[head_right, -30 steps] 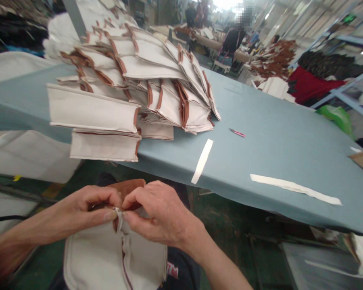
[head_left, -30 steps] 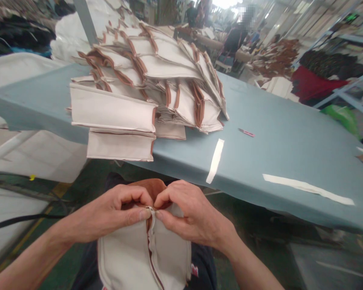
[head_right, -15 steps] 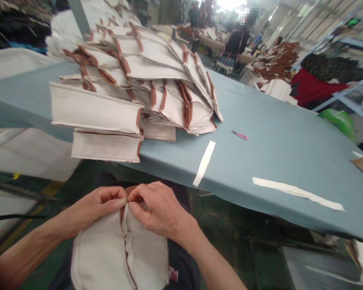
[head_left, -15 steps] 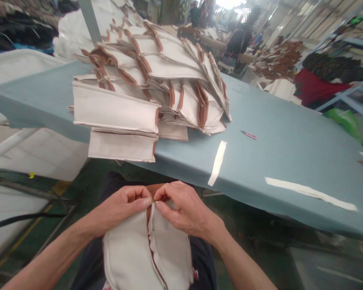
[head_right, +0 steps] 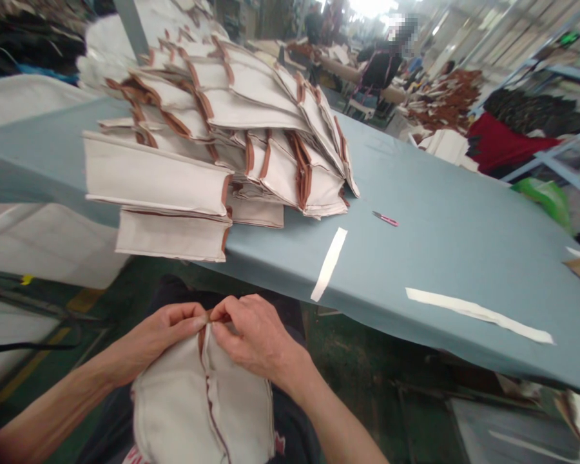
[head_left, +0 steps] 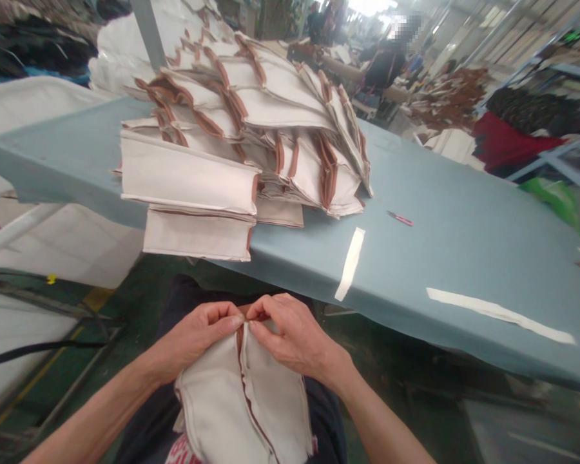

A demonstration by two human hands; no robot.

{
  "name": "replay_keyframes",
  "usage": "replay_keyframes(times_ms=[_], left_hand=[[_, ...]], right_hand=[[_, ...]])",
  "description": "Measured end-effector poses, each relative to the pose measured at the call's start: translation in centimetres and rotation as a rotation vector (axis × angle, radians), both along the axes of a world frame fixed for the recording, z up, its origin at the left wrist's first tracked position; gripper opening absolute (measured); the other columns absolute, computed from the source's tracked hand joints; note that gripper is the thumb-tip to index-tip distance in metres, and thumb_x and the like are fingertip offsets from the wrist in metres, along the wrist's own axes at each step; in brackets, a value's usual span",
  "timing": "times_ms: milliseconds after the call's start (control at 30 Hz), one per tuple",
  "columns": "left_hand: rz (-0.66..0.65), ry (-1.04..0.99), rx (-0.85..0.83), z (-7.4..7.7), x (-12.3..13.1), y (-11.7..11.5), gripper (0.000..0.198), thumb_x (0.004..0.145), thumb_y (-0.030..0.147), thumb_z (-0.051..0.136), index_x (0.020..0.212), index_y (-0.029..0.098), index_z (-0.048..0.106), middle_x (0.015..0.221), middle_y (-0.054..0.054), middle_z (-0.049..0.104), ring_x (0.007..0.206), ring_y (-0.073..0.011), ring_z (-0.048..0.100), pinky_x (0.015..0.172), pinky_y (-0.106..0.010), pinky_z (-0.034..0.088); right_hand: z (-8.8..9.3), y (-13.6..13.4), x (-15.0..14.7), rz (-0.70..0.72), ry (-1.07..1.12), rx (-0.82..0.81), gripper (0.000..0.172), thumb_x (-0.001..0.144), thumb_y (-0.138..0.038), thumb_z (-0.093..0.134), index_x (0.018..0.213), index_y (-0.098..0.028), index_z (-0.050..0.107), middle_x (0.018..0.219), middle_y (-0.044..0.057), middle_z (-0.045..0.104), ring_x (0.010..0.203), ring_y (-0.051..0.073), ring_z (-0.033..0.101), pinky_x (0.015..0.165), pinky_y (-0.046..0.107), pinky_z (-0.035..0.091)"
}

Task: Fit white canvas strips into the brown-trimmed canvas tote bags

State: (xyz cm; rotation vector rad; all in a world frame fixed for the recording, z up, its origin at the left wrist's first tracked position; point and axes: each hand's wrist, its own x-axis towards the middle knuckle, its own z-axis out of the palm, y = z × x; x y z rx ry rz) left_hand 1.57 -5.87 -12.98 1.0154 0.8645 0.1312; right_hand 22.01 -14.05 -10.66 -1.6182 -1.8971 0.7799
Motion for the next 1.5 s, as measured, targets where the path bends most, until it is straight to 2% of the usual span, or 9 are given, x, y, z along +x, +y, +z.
replay_keyframes(times_ms=[433,567,1500], left_hand=[[0.015,0.022,0.026,0.8,0.3,-0.3,0.066,0.067,0.077,0.090,0.077,0.019,0.061,0.067,0.006,0.056,0.060,-0.0107,0.042,0.053,-0.019,0.036],[0.016,0.038,0.030,0.8,0.5,-0.5,0.070,0.062,0.080,0.091,0.075,0.019,0.062,0.065,0.007,0.055,0.059,-0.0105,0.041,0.053,-0.019,0.035],[0.098,0.062,-0.062,-0.6,1.1,-1.3,0.074,0.051,0.079,0.097,0.074,0.018,0.064,0.063,0.006,0.058,0.057,-0.0095,0.044,0.052,-0.019,0.037]], right_hand=[[0.3,-0.3,0.1,-0.012,0.011,-0.021,0.010,0.096,-0.011,0.070,0.096,-0.021,0.069,0.097,0.004,0.081,0.094,0.023,0.072,0.090,0.035,0.049],[0.2,-0.5,0.2,-0.019,0.013,-0.042,0.010,0.096,-0.011,0.070,0.097,-0.022,0.069,0.098,0.004,0.081,0.095,0.022,0.072,0.090,0.034,0.048],[-0.2,-0.9,0.3,-0.061,0.000,-0.145,0.007,0.097,-0.015,0.073,0.098,-0.021,0.070,0.101,0.004,0.081,0.100,0.023,0.072,0.093,0.035,0.048]])
